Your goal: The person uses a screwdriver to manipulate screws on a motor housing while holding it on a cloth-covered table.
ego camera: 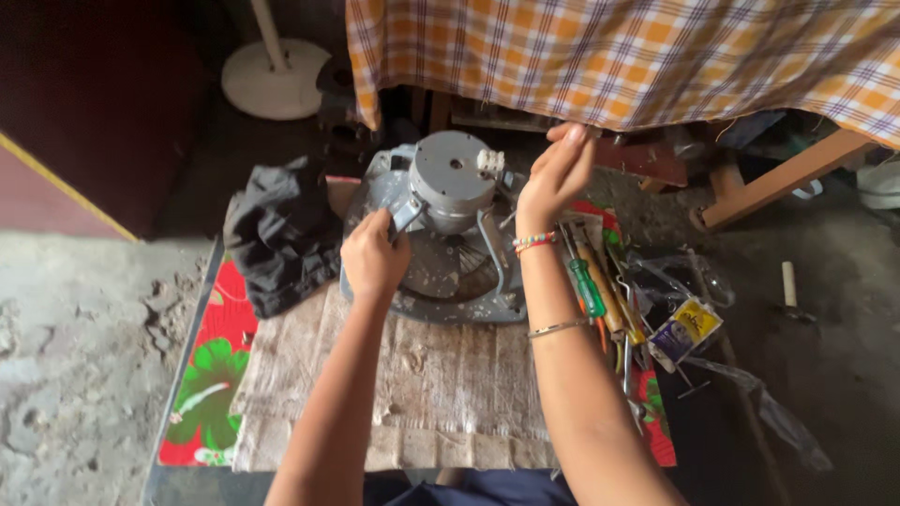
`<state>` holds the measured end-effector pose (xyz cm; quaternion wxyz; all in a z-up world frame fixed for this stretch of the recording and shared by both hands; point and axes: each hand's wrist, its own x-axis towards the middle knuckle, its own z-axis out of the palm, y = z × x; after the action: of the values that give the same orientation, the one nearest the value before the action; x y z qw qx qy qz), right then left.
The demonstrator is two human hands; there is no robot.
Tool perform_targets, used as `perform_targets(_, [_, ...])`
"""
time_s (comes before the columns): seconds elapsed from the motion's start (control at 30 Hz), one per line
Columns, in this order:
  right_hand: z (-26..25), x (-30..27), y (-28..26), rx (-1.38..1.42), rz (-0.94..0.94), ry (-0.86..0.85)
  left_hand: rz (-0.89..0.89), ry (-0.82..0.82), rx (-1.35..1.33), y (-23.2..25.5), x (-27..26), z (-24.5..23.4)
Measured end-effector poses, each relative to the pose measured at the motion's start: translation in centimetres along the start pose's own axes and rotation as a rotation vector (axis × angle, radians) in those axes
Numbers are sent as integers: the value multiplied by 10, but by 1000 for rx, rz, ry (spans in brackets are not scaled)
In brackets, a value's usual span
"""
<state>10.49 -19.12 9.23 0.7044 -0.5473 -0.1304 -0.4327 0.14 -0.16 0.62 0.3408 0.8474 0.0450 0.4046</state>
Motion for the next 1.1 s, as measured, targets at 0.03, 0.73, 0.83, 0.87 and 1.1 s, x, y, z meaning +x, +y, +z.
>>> perform_targets(0.03, [0,0,-5,4,-11,1,7,7,-9,-1,-5,0])
perform_targets(0.73, [26,11,-20,-111,-128,-125,-12,-4,-19,-9,-2,6])
perform_targets(0.83, [34,4,-15,-242,-226,-144,-31,-18,-7,-9,-5,8])
perform_targets(0.87, [34,-1,-17,-260,-262,-151,-30,-19,-7,-7,-8,7])
perform_targets(1.1, [43,6,-17,-305,-154,-231,-26,-50,-27,-1,2,-2])
